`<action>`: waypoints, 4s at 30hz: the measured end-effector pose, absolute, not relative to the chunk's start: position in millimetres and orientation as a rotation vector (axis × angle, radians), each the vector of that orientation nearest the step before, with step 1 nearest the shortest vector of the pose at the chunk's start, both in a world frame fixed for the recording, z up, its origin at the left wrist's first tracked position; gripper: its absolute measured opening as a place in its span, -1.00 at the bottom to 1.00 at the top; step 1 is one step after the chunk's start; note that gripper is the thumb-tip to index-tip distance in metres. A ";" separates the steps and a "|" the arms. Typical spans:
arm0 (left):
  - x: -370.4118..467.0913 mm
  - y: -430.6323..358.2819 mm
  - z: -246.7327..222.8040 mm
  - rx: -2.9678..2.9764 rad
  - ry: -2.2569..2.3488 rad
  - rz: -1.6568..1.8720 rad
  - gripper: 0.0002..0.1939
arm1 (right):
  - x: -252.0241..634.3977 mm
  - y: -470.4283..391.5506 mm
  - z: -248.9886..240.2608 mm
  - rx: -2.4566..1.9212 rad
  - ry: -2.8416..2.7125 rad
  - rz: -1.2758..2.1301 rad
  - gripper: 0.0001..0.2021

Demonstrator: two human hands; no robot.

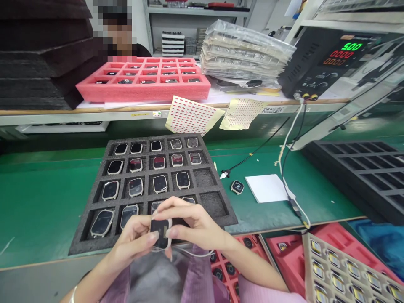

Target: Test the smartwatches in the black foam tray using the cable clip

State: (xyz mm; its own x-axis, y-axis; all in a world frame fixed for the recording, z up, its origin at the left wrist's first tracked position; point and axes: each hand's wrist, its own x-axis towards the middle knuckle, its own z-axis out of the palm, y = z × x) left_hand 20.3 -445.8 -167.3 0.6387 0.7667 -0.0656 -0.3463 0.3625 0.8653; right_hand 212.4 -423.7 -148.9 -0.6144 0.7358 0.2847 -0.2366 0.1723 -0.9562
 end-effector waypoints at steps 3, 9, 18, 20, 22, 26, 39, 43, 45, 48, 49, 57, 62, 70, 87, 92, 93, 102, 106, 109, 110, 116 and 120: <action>19.5 -444.6 -163.7 0.994 0.521 0.741 -0.62 | 210.0 -424.4 -153.4 -0.458 -1.594 1.607 -0.73; 18.0 -447.8 -167.5 1.107 0.554 0.763 -0.61 | 212.7 -422.5 -149.4 -0.455 -1.687 1.538 -0.71; 29.4 -458.2 -175.4 1.425 0.851 0.901 -0.69 | 222.0 -435.7 -125.4 -0.748 -2.344 0.657 -0.48; 31.4 -457.7 -176.4 1.364 0.852 0.884 -0.70 | 221.2 -440.0 -125.1 -0.834 -2.383 0.438 -0.52; 32.7 -456.7 -177.8 1.291 0.823 0.870 -0.67 | 221.1 -441.9 -124.9 -0.867 -2.342 0.439 -0.55; 34.0 -454.9 -179.9 1.202 0.788 0.820 -0.54 | 224.0 -441.0 -124.1 -0.835 -2.218 0.676 -0.55; 35.2 -452.7 -172.9 1.278 0.886 0.794 -0.71 | 215.8 -436.1 -131.9 -0.993 -2.247 0.524 -0.63; 33.4 -454.1 -172.0 1.261 0.901 0.795 -0.71 | 210.7 -436.7 -134.3 -1.012 -2.205 0.534 -0.63; 32.9 -454.6 -172.1 1.245 0.890 0.802 -0.71 | 209.3 -437.6 -135.6 -1.015 -2.202 0.503 -0.64; 32.5 -454.9 -172.0 1.230 0.859 0.839 -0.71 | 208.1 -439.1 -137.1 -1.003 -2.205 0.480 -0.62; 32.3 -455.0 -171.9 1.223 0.841 0.851 -0.71 | 207.9 -439.6 -137.6 -0.998 -2.204 0.485 -0.61; 29.5 -455.8 -172.0 1.158 0.789 0.901 -0.72 | 206.5 -442.6 -138.2 -0.970 -2.211 0.492 -0.58; 27.6 -455.5 -171.0 1.150 0.794 0.901 -0.69 | 205.8 -443.2 -135.8 -0.951 -2.224 0.470 -0.59; 25.5 -454.7 -169.1 1.173 0.756 0.854 -0.72 | 209.4 -440.8 -141.7 -0.834 -2.240 0.498 -0.53; 22.1 -442.5 -162.1 0.853 0.557 0.783 -0.71 | 208.4 -421.4 -154.4 -0.659 -1.828 1.139 -0.62; 19.8 -443.5 -168.7 0.895 0.541 0.758 -0.69 | 208.7 -420.4 -154.1 -0.635 -1.812 1.225 -0.61; 19.3 -443.9 -169.8 0.904 0.534 0.758 -0.69 | 209.1 -420.0 -153.5 -0.627 -1.813 1.225 -0.60; 19.9 -446.2 -162.1 0.898 0.484 0.788 -0.77 | 212.0 -417.6 -144.3 -0.498 -1.872 1.296 -0.59; 19.1 -444.3 -161.9 0.886 0.464 0.767 -0.73 | 211.2 -420.2 -143.4 -0.525 -1.885 1.319 -0.64; 18.7 -444.9 -163.7 0.911 0.488 0.790 -0.71 | 211.6 -419.6 -144.2 -0.558 -1.892 1.288 -0.64; 18.9 -445.6 -163.9 0.931 0.502 0.801 -0.70 | 212.5 -418.7 -143.8 -0.563 -1.906 1.286 -0.64; 23.5 -452.9 -165.7 1.128 0.711 0.883 -0.70 | 223.1 -416.1 -131.8 -0.629 -2.136 1.131 -0.50; 27.3 -456.3 -170.5 1.252 0.849 0.874 -0.70 | 223.2 -427.0 -126.2 -0.802 -2.279 0.825 -0.43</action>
State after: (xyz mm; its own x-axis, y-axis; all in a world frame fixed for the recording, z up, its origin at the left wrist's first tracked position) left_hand 27.3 -456.3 -170.5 0.4280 0.9020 -0.0572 -0.0833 0.1024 0.9913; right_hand 223.2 -427.0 -126.2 -0.6510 0.6929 0.3099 0.3342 0.6282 -0.7026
